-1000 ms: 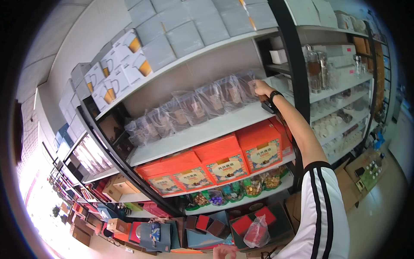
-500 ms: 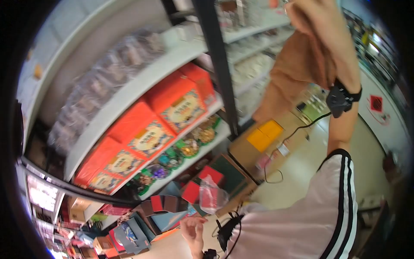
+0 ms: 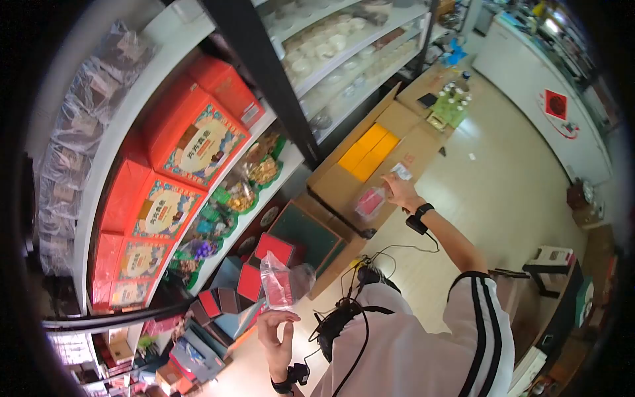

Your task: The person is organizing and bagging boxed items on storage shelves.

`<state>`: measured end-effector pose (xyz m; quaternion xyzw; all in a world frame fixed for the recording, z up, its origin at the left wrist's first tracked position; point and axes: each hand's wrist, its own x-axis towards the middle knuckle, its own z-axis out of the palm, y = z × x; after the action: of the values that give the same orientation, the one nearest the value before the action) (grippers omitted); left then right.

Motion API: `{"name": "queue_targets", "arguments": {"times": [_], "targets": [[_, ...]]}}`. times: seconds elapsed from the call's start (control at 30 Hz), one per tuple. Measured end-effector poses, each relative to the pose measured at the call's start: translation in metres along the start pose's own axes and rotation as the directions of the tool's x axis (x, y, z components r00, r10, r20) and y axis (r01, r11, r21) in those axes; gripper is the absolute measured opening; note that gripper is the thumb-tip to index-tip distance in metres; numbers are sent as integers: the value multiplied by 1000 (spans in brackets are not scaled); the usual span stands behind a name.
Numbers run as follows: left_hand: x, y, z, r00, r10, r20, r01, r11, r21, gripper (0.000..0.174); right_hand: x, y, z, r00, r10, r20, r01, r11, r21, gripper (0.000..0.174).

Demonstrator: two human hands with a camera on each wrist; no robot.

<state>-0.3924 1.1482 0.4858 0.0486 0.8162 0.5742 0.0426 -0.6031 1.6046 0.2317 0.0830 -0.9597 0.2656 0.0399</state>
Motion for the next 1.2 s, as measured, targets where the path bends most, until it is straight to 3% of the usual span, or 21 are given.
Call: {"name": "queue_targets", "arguments": {"times": [0.07, 0.13, 0.17, 0.2, 0.23, 0.27, 0.4, 0.5, 0.57, 0.63, 0.67, 0.7, 0.77, 0.87, 0.9, 0.97, 1.03, 1.07, 1.13, 1.17, 1.2], "targets": [[0, 5, 7, 996, -85, -21, 86, 995, 43, 20, -1, 48, 71, 988, 34, 154, -26, 998, -53, 67], [-3, 17, 13, 988, -153, -33, 156, 980, 121, 21, 6, 102, 166, 986, -71, 151, 116, 941, -318, 70], [-2, 20, 12, 988, -150, -22, 151, 974, 169, 23, 11, 70, 143, 972, -186, 145, 215, 950, -225, 67], [-6, 19, 14, 985, -164, -50, 169, 980, 105, 26, 16, 62, 152, 966, -50, 254, 113, 964, -241, 65], [-9, 18, 17, 981, -177, -74, 180, 983, 33, 29, 18, 81, 179, 959, -126, 254, 211, 915, -343, 60], [-14, 18, 17, 973, -213, -88, 215, 977, 7, 29, 23, 61, 172, 933, -42, 358, 232, 831, -506, 54], [-28, 13, 22, 939, -309, -152, 311, 950, -8, 24, 34, 65, 192, 938, -67, 340, 232, 851, -471, 52], [-36, 11, 26, 934, -325, -150, 321, 946, -51, 25, 34, 53, 159, 892, -70, 447, 257, 891, -373, 59], [-40, 9, 27, 943, -308, -127, 304, 951, -45, 25, 24, 9, 118, 951, -131, 279, 218, 925, -310, 68], [-50, 10, 24, 952, -288, -101, 285, 958, -43, 26, -5, 21, 120, 977, -136, 162, 175, 950, -259, 72], [-56, 10, 21, 957, -278, -90, 275, 961, -42, 27, -21, 19, 111, 972, 109, 210, -69, 980, -186, 71], [-62, 9, 19, 961, -265, -76, 262, 964, -41, 29, -37, 15, 99, 901, 340, 270, -317, 940, -125, 72], [-85, -6, 14, 969, -231, -83, 228, 972, -49, 32, -74, -14, 64, 870, 413, 268, -439, 898, 42, 73], [-117, -21, 7, 980, -182, -85, 184, 983, 6, 39, -147, -21, 34, 891, 414, 188, -451, 859, 244, 61], [-128, -26, 7, 981, -169, -90, 177, 981, 78, 44, -163, -65, 3, 926, 354, 135, -377, 825, 421, 50], [-150, -42, 11, 987, -125, -99, 126, 992, 10, 70, -199, -128, -43, 965, 245, 93, -258, 820, 512, 51], [-160, -39, 18, 987, -92, -133, 90, 996, -23, 95, -227, -212, -95, 883, 322, 342, -469, 588, 659, 55], [-163, -37, 24, 985, -82, -155, 75, 996, -56, 95, -243, -234, -106, 856, 294, 426, -514, 575, 637, 58], [-175, -33, 30, 987, -10, -160, 1, 998, -55, 124, -274, -267, -113, 912, 148, 382, -371, 694, 617, 64], [-185, -39, 33, 981, -13, -195, 0, 998, -68, 124, -290, -283, -115, 937, 11, 349, -237, 755, 611, 70], [-195, -50, 36, 980, 58, -190, -81, 990, -113, 133, -304, -303, -118, 932, -20, 362, -218, 767, 603, 70]]}}
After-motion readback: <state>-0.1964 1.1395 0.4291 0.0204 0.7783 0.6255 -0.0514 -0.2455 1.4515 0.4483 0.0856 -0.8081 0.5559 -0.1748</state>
